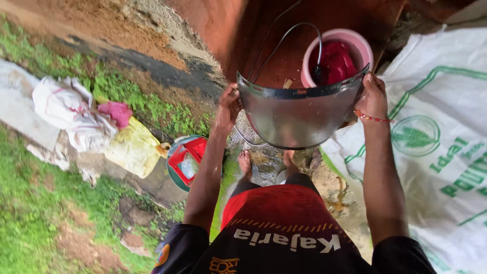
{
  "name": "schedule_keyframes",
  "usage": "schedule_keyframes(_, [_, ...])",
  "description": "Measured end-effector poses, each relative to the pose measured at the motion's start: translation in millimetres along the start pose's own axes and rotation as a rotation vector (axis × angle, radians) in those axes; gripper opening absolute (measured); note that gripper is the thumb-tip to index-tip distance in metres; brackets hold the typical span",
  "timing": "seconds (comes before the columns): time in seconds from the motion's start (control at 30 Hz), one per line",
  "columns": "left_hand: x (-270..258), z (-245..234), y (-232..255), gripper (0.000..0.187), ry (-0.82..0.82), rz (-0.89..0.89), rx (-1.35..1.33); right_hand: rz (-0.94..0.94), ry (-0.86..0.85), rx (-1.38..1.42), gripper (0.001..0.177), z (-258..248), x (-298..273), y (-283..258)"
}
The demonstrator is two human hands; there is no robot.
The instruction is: The person cleans a face shield and a safety helmet by wiping them with a red cloth and rinsing them in a bucket of water.
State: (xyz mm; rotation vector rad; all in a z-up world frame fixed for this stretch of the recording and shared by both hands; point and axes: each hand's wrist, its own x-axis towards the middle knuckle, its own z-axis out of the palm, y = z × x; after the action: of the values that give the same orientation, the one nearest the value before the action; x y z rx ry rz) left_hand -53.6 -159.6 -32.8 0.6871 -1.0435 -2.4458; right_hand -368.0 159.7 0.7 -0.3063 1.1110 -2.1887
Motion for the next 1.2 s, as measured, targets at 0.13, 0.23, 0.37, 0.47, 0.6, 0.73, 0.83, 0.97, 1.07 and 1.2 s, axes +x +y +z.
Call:
schedule_keyframes(0.13, [-1.2, 10.4, 19.9, 0.025, 0.153, -0.088, 0.222, 0.024, 0.119, 0.055, 0.032, 57.0, -49.3, 12.9])
schedule_keyframes(0.23, [-3.4, 21.1, 0.6, 0.041, 0.080, -0.067, 0.305, 0.023, 0.207, 0.128, 0.032, 54.5, -89.1, 30.3])
schedule_keyframes(0.37, [-4.6, 48.0, -46.2, 0.039, -0.001, -0.274, 0.057, 0.120, 0.450, 0.054, 0.038, 7.3, -139.6, 86.6])
schedule_keyframes(0.47, [0.4, 57.2, -105.3, 0.039, -0.092, -0.486, -0.016, 0.029, 0.297, 0.243, 0.035, 5.7, -160.9, 103.0])
schedule_keyframes(0.6, [5.1, 67.0, -173.9, 0.038, -0.277, -0.657, 0.011, -0.079, 0.492, -0.562, 0.036, 2.3, -193.9, 113.0])
schedule_keyframes(0.73, [3.2, 108.3, -213.9, 0.037, -0.389, -0.802, 0.072, -0.012, 0.705, -0.523, 0.040, -18.8, -230.7, 113.2])
schedule_keyframes(0.83, [-27.5, 129.9, -242.0, 0.037, -0.428, -0.902, 0.119, 0.039, 0.795, -0.485, 0.044, -35.3, -258.0, 119.1])
schedule_keyframes(0.97, [-58.9, 162.7, -280.7, 0.037, -0.488, -1.001, 0.168, -0.159, 0.781, 0.036, 0.042, -45.2, -286.3, 122.3])
schedule_keyframes(1.07, [-76.0, 188.6, -304.7, 0.036, -0.529, -1.041, 0.197, -0.337, 0.771, -0.115, 0.036, -53.3, -309.8, 115.7])
schedule_keyframes(1.2, [-84.9, 208.2, -321.0, 0.036, -0.557, -1.042, 0.207, -0.495, 0.966, -1.194, 0.048, -68.8, -370.2, 112.3])
